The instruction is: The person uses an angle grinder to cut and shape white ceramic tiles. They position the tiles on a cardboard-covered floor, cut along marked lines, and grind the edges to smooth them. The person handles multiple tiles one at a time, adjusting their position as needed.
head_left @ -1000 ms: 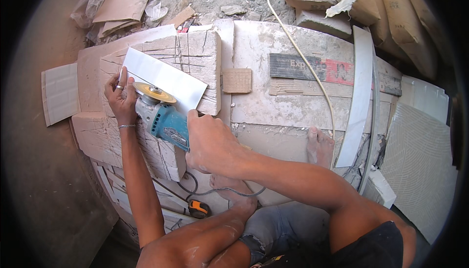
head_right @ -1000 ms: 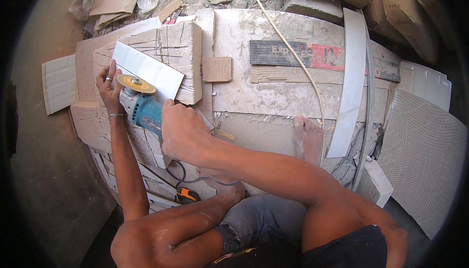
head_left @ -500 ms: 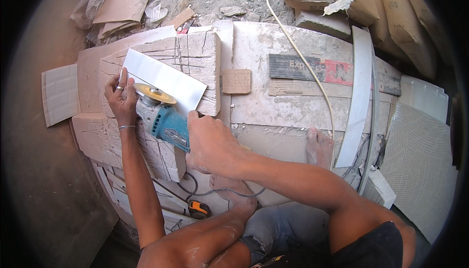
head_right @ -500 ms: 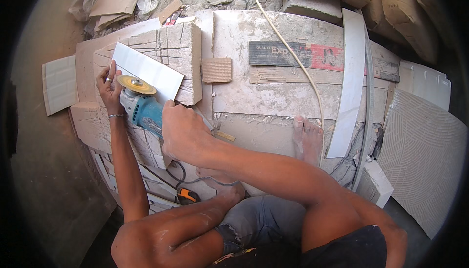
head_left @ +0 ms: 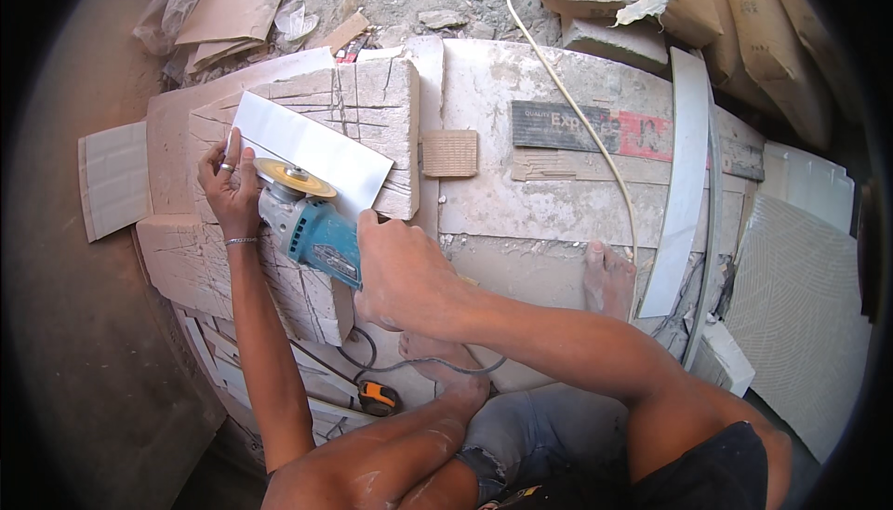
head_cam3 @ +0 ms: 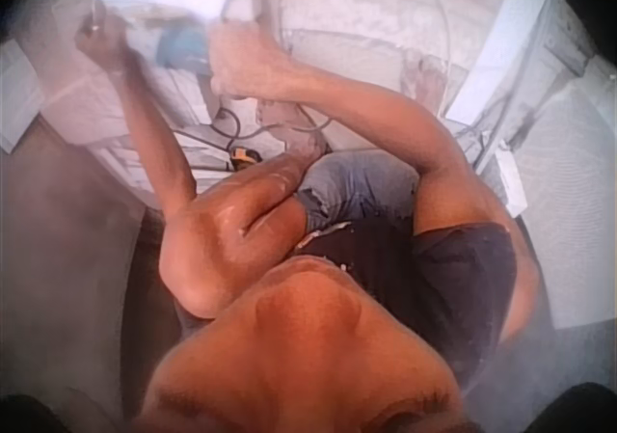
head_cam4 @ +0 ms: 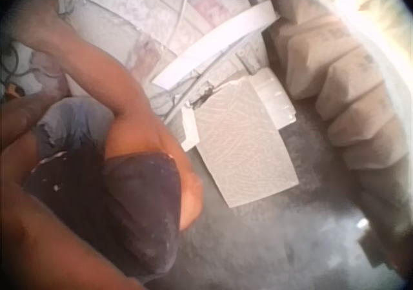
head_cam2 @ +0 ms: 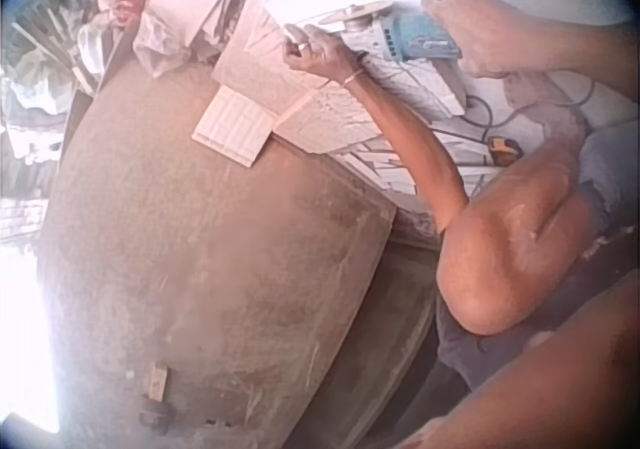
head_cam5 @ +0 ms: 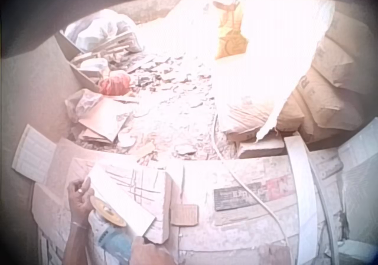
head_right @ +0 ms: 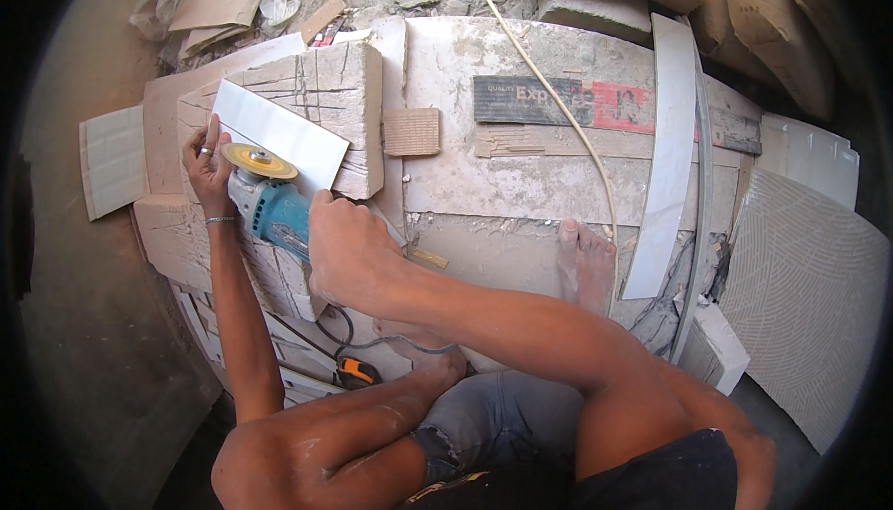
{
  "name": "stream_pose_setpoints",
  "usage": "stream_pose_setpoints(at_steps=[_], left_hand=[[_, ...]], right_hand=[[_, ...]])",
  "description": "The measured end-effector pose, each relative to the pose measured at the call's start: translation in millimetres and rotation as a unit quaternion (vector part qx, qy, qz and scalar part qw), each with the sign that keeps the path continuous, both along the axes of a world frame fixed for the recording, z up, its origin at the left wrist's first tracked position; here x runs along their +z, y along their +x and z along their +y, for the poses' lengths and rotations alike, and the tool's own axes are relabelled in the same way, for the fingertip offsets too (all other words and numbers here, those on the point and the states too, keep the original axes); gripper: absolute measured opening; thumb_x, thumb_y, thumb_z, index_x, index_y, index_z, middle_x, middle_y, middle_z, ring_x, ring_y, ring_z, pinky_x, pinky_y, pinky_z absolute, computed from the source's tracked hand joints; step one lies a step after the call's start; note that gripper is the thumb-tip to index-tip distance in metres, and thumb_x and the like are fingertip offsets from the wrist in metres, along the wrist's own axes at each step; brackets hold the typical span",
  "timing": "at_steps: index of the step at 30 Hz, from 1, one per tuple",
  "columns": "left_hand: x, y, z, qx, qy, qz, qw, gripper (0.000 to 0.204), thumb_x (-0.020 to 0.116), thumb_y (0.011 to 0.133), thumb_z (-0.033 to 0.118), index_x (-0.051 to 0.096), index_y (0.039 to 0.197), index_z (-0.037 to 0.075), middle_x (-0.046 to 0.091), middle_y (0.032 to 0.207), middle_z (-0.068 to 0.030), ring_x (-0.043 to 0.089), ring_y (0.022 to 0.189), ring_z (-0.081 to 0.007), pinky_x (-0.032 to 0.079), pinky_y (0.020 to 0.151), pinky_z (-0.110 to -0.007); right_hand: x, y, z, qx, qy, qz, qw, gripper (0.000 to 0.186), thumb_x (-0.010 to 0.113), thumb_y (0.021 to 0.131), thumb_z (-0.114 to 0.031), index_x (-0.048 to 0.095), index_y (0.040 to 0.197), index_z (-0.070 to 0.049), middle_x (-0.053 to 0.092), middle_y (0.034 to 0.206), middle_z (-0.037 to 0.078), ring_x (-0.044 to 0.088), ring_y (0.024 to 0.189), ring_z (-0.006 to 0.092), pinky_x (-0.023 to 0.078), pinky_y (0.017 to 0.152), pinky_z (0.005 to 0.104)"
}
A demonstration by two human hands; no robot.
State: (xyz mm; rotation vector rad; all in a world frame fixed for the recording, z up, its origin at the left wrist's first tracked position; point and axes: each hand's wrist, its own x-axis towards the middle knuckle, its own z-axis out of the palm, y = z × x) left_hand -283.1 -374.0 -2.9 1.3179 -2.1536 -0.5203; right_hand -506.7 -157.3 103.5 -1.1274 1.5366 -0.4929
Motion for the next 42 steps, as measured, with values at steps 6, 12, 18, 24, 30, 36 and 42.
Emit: stream_pose_setpoints(at_steps=[6, 12, 18, 24, 30, 36, 42], left_hand=[[0.7, -0.4, -1.2, -0.003, -0.002, -0.008, 1.0, 0.042, 0.069, 0.102, 0.035, 0.072, 0.14, 0.016, 0.056, 0.132, -0.0105, 0.047, 0.133, -0.0263, 0.043, 0.114, -0.045], [0.1, 1.4, -2.1, -0.002, -0.016, -0.021, 1.0, 0.041, 0.069, 0.103, 0.035, 0.072, 0.14, 0.016, 0.056, 0.132, -0.0105, 0.047, 0.133, -0.0261, 0.043, 0.114, -0.045], [-0.7, -0.2, -1.5, -0.006, -0.013, -0.009, 1.0, 0.041, 0.069, 0.103, 0.033, 0.072, 0.139, 0.016, 0.056, 0.132, -0.0102, 0.047, 0.133, -0.0256, 0.042, 0.115, -0.045], [-0.2, -0.4, -0.7, -0.005, -0.016, -0.012, 1.0, 0.041, 0.069, 0.102, 0.033, 0.072, 0.139, 0.016, 0.056, 0.132, -0.0104, 0.046, 0.133, -0.0255, 0.042, 0.115, -0.044], [-0.2, 0.2, -0.9, -0.004, -0.014, -0.012, 1.0, 0.041, 0.069, 0.103, 0.033, 0.072, 0.139, 0.016, 0.056, 0.132, -0.0108, 0.046, 0.133, -0.0256, 0.043, 0.114, -0.044], [-0.7, -1.4, -0.5, -0.003, -0.016, -0.006, 1.0, 0.04, 0.069, 0.103, 0.032, 0.072, 0.139, 0.016, 0.057, 0.132, -0.0113, 0.048, 0.133, -0.026, 0.043, 0.114, -0.044], [-0.2, 1.3, -2.0, -0.01, -0.03, -0.025, 0.999, 0.04, 0.069, 0.103, 0.031, 0.072, 0.14, 0.015, 0.057, 0.132, -0.0115, 0.048, 0.132, -0.0266, 0.043, 0.114, -0.044]], right_hand=[[-1.3, 0.2, 1.0, -0.004, -0.004, 0.008, 1.0, 0.047, 0.075, 0.069, -0.005, 0.054, 0.106, 0.016, 0.07, 0.086, 0.037, 0.074, 0.081, 0.0519, 0.062, 0.077, 0.0522], [12.7, -5.7, -5.2, 0.017, 0.065, -0.003, 0.998, 0.045, 0.077, 0.074, 0.001, 0.057, 0.112, 0.014, 0.072, 0.102, 0.035, 0.073, 0.102, 0.0489, 0.06, 0.089, 0.0513], [10.7, -4.2, -3.8, 0.009, 0.06, 0.001, 0.998, 0.044, 0.076, 0.074, 0.001, 0.057, 0.111, 0.013, 0.072, 0.101, 0.034, 0.073, 0.101, 0.0486, 0.06, 0.089, 0.0513], [13.9, -6.9, -3.5, 0.013, 0.059, -0.003, 0.998, 0.044, 0.076, 0.073, 0.002, 0.057, 0.111, 0.014, 0.072, 0.1, 0.035, 0.074, 0.1, 0.0486, 0.06, 0.089, 0.0508], [14.6, -7.0, -4.0, 0.015, 0.059, -0.006, 0.998, 0.044, 0.076, 0.073, 0.002, 0.057, 0.111, 0.014, 0.072, 0.1, 0.035, 0.074, 0.099, 0.0484, 0.06, 0.089, 0.0501], [13.9, -7.5, -4.1, 0.019, 0.06, -0.005, 0.998, 0.045, 0.076, 0.073, 0.002, 0.057, 0.111, 0.014, 0.072, 0.099, 0.035, 0.074, 0.099, 0.0484, 0.06, 0.089, 0.0502], [11.6, -6.6, -2.8, 0.015, 0.055, -0.003, 0.998, 0.044, 0.075, 0.072, 0.003, 0.057, 0.11, 0.015, 0.072, 0.098, 0.035, 0.074, 0.099, 0.049, 0.06, 0.088, 0.0511]])
